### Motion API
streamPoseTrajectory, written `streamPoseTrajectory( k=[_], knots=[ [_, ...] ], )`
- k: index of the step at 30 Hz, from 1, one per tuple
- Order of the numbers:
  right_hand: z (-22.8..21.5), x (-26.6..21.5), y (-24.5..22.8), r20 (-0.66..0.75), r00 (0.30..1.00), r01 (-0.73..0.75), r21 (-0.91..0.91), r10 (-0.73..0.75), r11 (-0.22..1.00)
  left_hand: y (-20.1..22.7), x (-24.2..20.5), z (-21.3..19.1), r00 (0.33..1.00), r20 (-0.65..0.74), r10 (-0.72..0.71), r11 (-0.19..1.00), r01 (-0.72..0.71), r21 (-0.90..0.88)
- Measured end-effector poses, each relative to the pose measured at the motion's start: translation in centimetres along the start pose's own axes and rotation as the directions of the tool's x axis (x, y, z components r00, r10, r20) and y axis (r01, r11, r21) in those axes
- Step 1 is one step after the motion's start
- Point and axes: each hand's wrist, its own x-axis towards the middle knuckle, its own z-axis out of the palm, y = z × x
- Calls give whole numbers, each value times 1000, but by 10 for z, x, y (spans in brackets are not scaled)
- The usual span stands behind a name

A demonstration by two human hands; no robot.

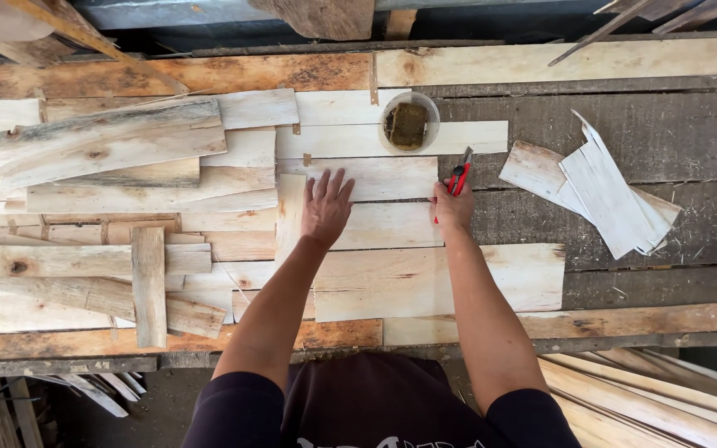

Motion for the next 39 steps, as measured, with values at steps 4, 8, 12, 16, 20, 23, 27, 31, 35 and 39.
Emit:
streamPoseTrajectory(
  k=[4,8,12,16,20,23,27,31,35,39],
  knots=[
    [0,-6,-9,-12,1000,-22,-13,22,1000,-5,1,6,997,-60,56,998,-55,23],
    [7,-26,-42,-15,996,-84,-36,84,996,-5,4,5,993,-110,51,999,-51,3],
    [7,-24,-40,-29,997,-69,-82,67,994,-6,7,11,995,-92,24,1000,-26,-18],
    [5,-21,-33,-18,997,-80,-73,79,994,0,3,-10,998,-66,2,998,-6,-59],
    [-4,-9,-13,7,1000,-12,9,12,1000,5,-2,-16,999,-31,-22,990,18,-143],
    [-8,-2,-3,24,1000,4,-6,-4,1000,5,-6,-9,999,-40,-32,990,26,-141],
    [-8,-2,-5,12,999,35,-83,-34,996,6,-8,-6,998,-49,-34,994,29,-101],
    [-7,-3,-6,26,998,55,-84,-53,995,9,-9,-5,998,-59,-21,997,16,-81],
    [-6,-11,-16,9,998,55,-121,-54,991,10,-10,4,995,-101,-21,997,14,-78],
    [-4,-11,-18,-11,999,33,-113,-35,993,11,-10,11,996,-87,-16,999,11,-50]
  ],
)
